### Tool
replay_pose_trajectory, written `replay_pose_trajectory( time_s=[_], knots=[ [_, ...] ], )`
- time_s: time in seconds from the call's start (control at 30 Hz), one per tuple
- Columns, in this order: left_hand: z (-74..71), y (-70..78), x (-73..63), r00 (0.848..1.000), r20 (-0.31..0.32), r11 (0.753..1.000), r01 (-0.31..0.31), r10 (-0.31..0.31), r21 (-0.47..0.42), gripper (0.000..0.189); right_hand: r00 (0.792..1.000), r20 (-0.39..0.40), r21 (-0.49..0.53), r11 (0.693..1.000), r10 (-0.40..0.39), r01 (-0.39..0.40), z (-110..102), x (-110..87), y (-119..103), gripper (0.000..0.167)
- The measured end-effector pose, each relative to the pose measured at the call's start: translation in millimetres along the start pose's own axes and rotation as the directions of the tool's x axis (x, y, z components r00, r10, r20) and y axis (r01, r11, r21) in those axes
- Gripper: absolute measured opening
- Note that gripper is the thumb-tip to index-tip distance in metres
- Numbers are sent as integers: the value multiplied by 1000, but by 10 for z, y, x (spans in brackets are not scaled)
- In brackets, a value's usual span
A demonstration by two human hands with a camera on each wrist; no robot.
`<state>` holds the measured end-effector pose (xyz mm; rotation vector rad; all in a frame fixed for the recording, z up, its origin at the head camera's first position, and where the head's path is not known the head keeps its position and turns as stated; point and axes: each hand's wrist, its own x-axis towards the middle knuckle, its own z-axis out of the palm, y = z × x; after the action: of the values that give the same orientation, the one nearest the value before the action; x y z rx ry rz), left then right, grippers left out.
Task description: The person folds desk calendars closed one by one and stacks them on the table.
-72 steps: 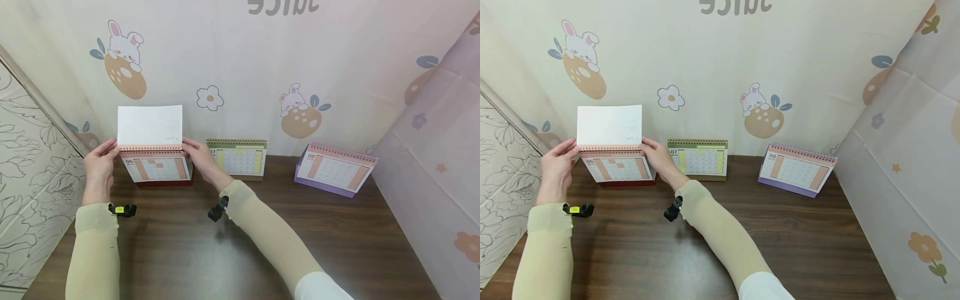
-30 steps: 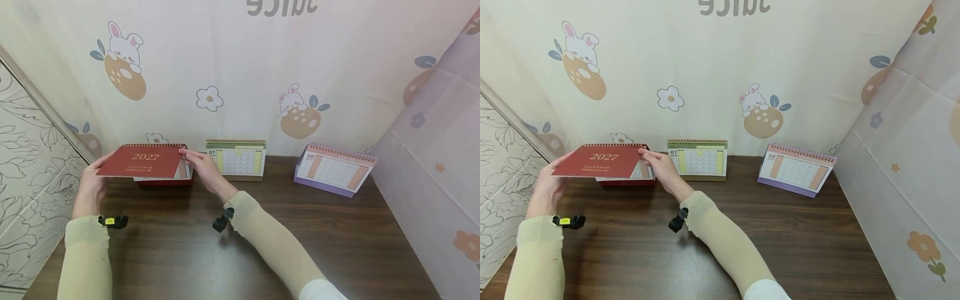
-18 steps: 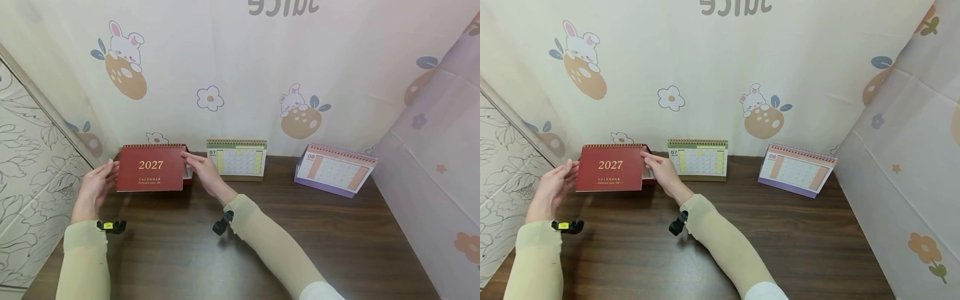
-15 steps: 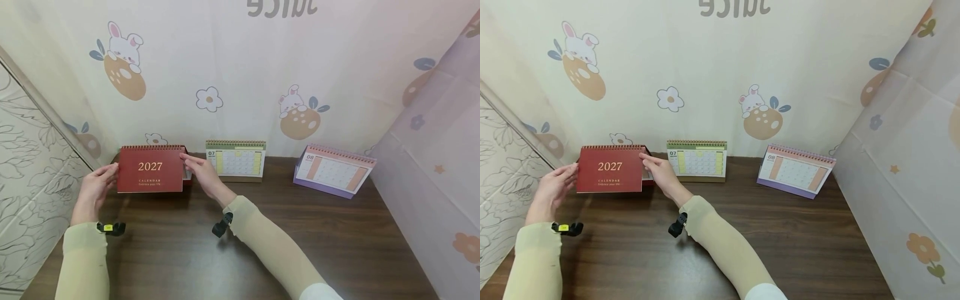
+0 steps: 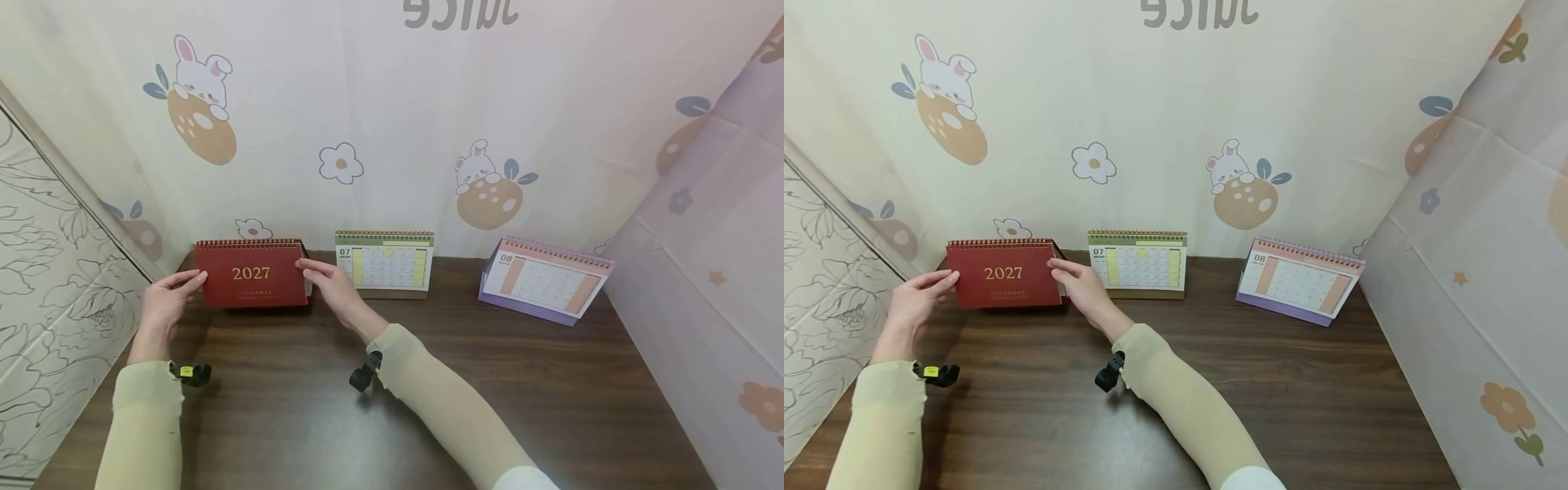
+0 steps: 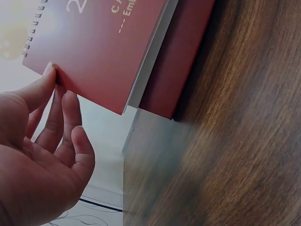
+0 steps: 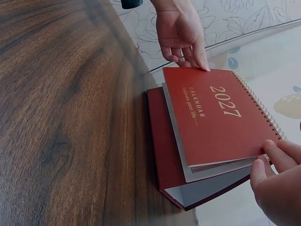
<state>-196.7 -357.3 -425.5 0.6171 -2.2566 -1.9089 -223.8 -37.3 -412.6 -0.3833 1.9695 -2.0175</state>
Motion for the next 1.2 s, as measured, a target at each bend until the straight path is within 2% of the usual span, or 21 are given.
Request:
replay_pose_trajectory(
  time_s=[0.13,0.37,0.47,0.6,0.67,0.8,0.9,1.03,1.2],
  knots=[
    [34,11,-12,1000,-17,1000,-5,5,-4,40,1000,-18,-5,1000,8,-8,-15,16,23,32],
    [100,16,-30,997,-82,997,1,5,78,50,998,-66,26,1000,-3,4,10,19,36,30],
    [109,13,-19,995,-94,994,-25,34,104,44,996,-89,41,999,-9,13,27,27,30,31],
    [113,9,-4,992,-108,988,-55,71,142,31,992,-125,8,1000,7,-6,52,42,33,34],
    [113,5,2,991,-110,989,-63,78,132,31,991,-132,-9,1000,23,-25,64,54,52,37],
    [111,-14,21,991,-78,981,-94,108,169,50,991,-123,-39,998,49,-54,85,66,92,41],
    [117,-24,24,987,-37,955,-140,155,263,62,992,-117,-111,992,45,-58,101,55,103,44],
    [136,-10,23,980,-23,925,-178,197,336,64,996,-84,-193,980,27,-43,120,34,88,47],
    [169,10,39,975,-58,924,-182,214,336,60,1000,-29,-230,973,12,-18,130,27,81,52]
  ],
)
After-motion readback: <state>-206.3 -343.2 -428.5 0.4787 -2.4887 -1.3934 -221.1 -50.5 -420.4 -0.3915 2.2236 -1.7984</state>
